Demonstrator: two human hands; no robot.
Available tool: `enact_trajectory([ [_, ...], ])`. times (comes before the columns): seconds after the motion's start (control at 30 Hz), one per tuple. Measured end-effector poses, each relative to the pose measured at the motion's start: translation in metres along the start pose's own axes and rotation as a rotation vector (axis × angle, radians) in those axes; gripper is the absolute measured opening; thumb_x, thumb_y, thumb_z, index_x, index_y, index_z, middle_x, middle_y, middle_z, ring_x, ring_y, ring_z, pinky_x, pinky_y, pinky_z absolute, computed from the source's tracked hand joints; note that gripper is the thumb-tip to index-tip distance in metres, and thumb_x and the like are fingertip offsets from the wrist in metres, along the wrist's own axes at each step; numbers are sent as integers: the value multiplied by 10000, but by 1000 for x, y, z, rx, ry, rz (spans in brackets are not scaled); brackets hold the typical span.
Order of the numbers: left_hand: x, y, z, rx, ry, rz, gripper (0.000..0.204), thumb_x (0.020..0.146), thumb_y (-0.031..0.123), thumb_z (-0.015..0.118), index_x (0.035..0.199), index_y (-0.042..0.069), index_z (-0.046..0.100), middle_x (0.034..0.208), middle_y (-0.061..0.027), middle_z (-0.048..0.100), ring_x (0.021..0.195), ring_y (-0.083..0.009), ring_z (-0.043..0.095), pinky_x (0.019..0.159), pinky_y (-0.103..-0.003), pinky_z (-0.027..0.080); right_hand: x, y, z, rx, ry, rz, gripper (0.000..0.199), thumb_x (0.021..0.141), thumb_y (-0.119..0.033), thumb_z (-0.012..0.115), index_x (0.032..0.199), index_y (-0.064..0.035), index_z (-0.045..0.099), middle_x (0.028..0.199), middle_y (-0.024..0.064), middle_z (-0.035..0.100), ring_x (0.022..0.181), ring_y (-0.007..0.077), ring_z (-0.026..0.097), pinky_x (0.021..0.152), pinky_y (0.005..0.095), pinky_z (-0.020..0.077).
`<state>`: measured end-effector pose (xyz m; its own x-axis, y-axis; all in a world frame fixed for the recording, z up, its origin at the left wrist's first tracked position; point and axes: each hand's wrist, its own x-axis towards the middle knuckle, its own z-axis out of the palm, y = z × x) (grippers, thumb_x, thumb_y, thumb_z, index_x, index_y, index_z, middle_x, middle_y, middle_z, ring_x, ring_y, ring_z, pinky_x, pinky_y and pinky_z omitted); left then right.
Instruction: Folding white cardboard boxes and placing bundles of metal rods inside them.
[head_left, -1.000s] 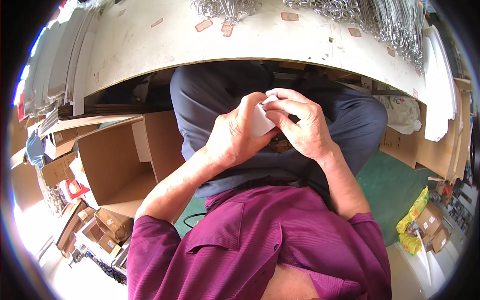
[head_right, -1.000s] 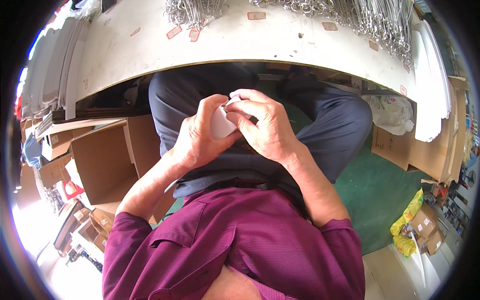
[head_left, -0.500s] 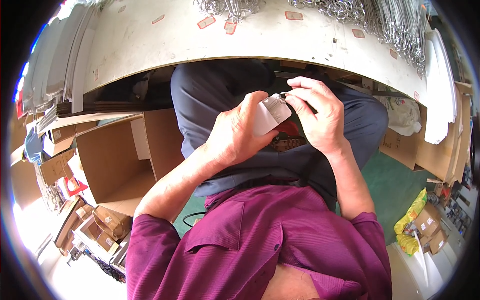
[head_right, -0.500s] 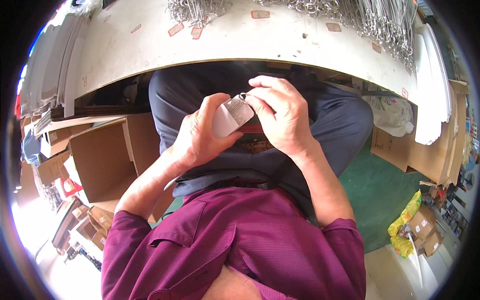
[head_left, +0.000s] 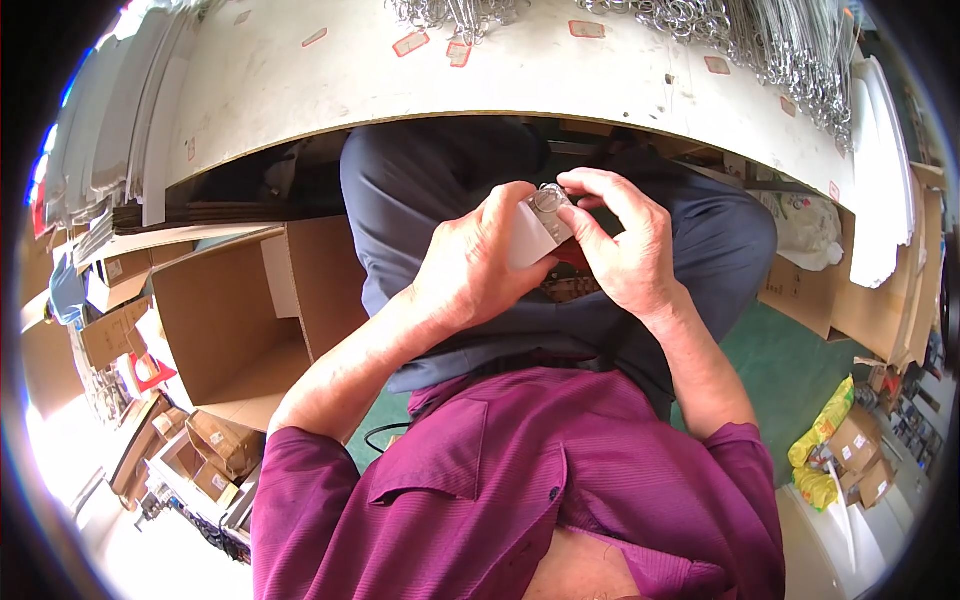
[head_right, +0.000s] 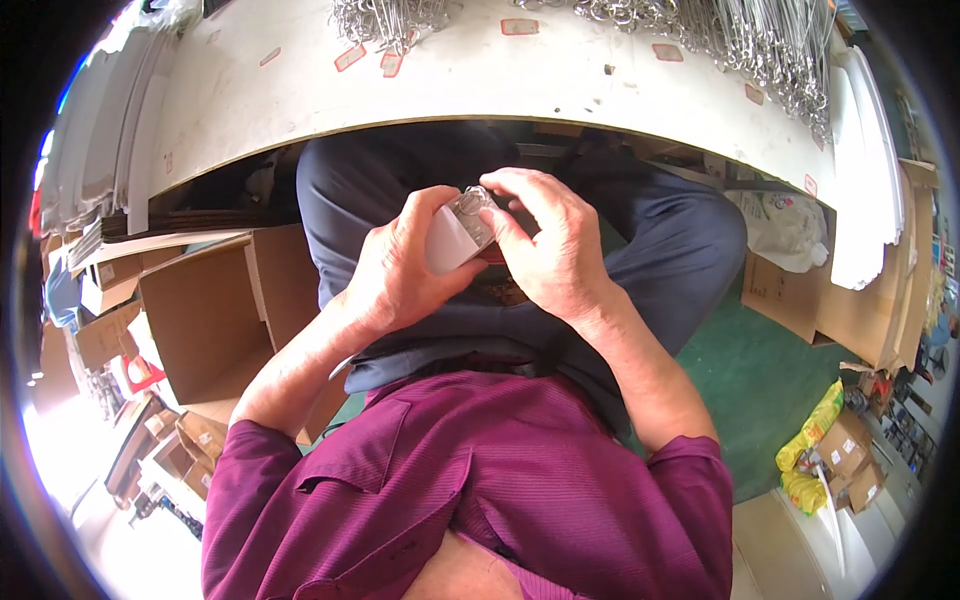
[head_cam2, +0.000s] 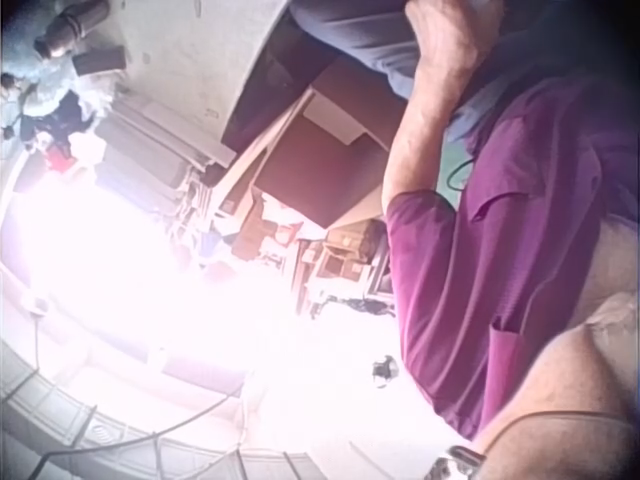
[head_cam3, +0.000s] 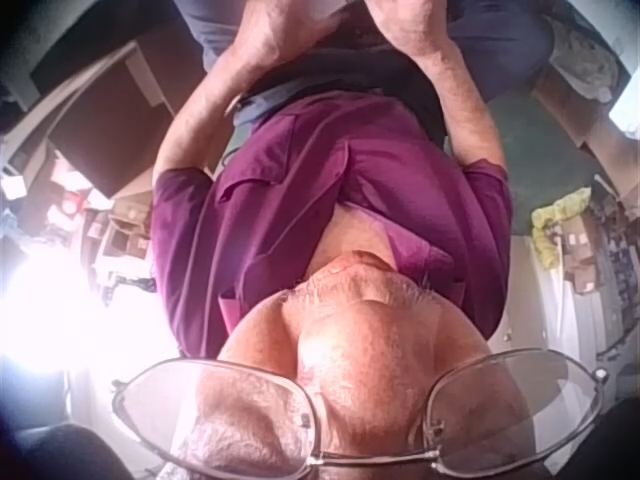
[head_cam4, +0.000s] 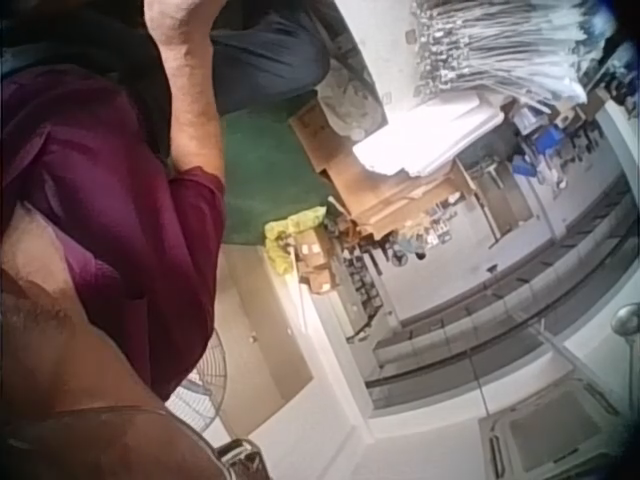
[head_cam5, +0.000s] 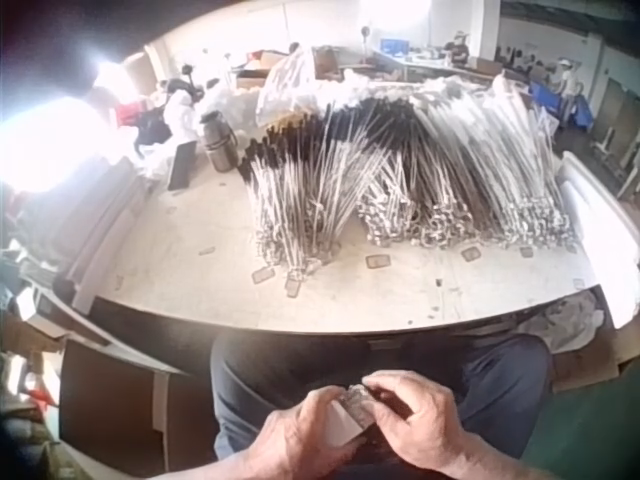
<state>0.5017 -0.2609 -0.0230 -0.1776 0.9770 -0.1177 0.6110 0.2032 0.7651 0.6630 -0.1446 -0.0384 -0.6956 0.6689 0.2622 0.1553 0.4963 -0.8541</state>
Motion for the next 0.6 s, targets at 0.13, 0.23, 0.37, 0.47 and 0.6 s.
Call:
enact_trajectory([
  [0.13, 0, 0, 1, 31, 18, -15, 697, 773, 248, 874, 1310, 63, 470, 1079, -216, 696, 971, -394, 719, 817, -451, 603, -3, 0, 4, 54, 48, 79, 194, 870, 4, 732, 1062, -10, 710, 1071, 151, 723, 952, 297, 721, 822, 367, 590],
  [0.23, 0, -1, 2, 43, 26, 3, 696, 773, 246, 874, 1310, 63, 472, 1080, -216, 697, 968, -391, 721, 815, -450, 605, -4, 4, 3, -73, 64, -22, 164, 872, -12, 741, 1034, 4, 724, 1053, 155, 725, 952, 293, 724, 827, 359, 589],
  [0.37, -1, -1, 3, 45, 49, 17, 694, 774, 247, 873, 1312, 63, 474, 1075, -214, 699, 959, -386, 724, 806, -447, 607, -3, -1, 3, -18, 65, -2, 148, 877, -32, 750, 1016, 14, 735, 1043, 161, 725, 944, 296, 725, 823, 361, 588],
  [0.47, -2, -3, 5, 50, 66, 49, 688, 777, 250, 871, 1309, 62, 478, 1073, -214, 702, 951, -386, 727, 797, -447, 609, -5, 0, 7, 7, 84, 26, 147, 878, -38, 751, 1014, 18, 737, 1039, 162, 725, 938, 304, 725, 825, 367, 587],
  [0.6, -2, -3, 5, 64, 80, 34, 671, 786, 249, 861, 1309, 63, 483, 1077, -215, 702, 943, -388, 728, 791, -447, 610, -6, -1, 10, -88, 101, -40, 151, 871, -58, 765, 995, 24, 738, 1067, 164, 721, 951, 316, 721, 818, 369, 587],
])
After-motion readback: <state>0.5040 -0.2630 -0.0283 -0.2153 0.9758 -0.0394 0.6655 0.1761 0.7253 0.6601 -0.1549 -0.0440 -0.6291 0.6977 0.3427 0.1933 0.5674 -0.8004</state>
